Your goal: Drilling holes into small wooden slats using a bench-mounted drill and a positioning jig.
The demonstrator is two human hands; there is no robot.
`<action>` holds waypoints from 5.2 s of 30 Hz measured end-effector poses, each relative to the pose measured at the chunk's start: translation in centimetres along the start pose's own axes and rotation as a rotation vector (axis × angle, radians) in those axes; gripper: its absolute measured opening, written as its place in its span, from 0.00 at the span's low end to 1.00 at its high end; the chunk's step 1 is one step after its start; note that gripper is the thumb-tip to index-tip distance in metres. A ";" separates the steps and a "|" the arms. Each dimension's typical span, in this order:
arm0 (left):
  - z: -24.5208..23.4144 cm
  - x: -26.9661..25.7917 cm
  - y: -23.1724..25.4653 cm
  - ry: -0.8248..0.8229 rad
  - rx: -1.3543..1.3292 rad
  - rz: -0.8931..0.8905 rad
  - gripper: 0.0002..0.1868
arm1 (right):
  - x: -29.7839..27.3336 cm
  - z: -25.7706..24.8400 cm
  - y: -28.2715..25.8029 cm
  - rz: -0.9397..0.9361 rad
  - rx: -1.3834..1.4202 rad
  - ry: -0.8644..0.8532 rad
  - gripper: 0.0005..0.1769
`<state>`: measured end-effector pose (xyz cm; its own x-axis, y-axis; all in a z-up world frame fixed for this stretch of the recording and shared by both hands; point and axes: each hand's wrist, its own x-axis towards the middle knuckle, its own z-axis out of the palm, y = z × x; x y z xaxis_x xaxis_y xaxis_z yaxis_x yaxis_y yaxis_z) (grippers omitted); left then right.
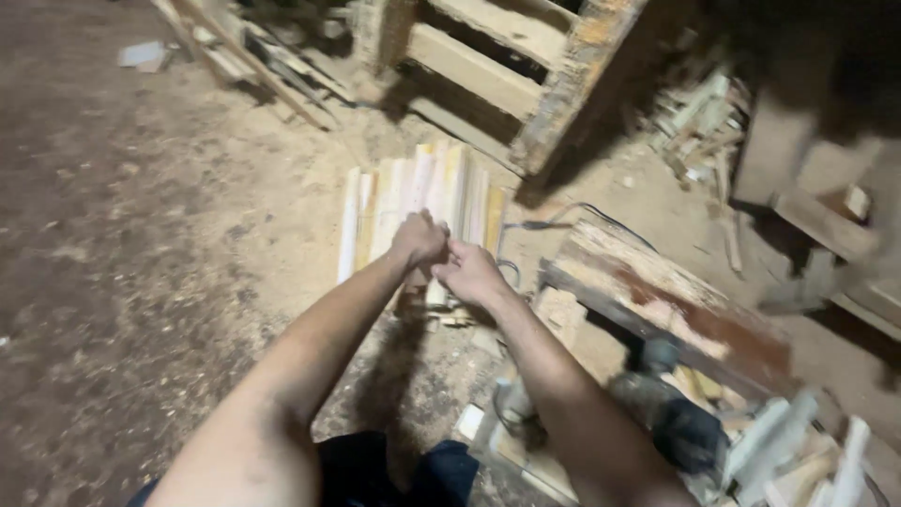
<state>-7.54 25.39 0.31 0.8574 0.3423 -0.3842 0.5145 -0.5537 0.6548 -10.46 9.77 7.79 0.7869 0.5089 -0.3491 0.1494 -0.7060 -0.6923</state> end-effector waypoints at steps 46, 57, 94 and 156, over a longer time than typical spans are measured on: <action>36.0 -21.2 31.7 -0.558 1.004 0.931 0.39 | -31.0 -8.1 41.4 0.742 -0.113 0.505 0.12; 36.2 -20.0 30.5 -0.564 1.000 0.939 0.31 | -28.5 -6.9 43.2 0.807 0.109 0.446 0.17; 33.8 -14.8 32.0 -0.172 1.107 0.995 0.49 | -29.3 -14.6 36.6 0.493 0.963 0.554 0.30; 28.9 -10.7 34.2 -0.422 1.044 0.921 0.76 | -28.5 -15.1 36.6 0.581 0.954 0.307 0.21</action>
<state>1.22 -19.13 7.99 0.7263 -0.5742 -0.3779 -0.5928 -0.8015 0.0784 -18.36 -38.03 1.96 0.7205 -0.0034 -0.6934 -0.6919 -0.0687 -0.7187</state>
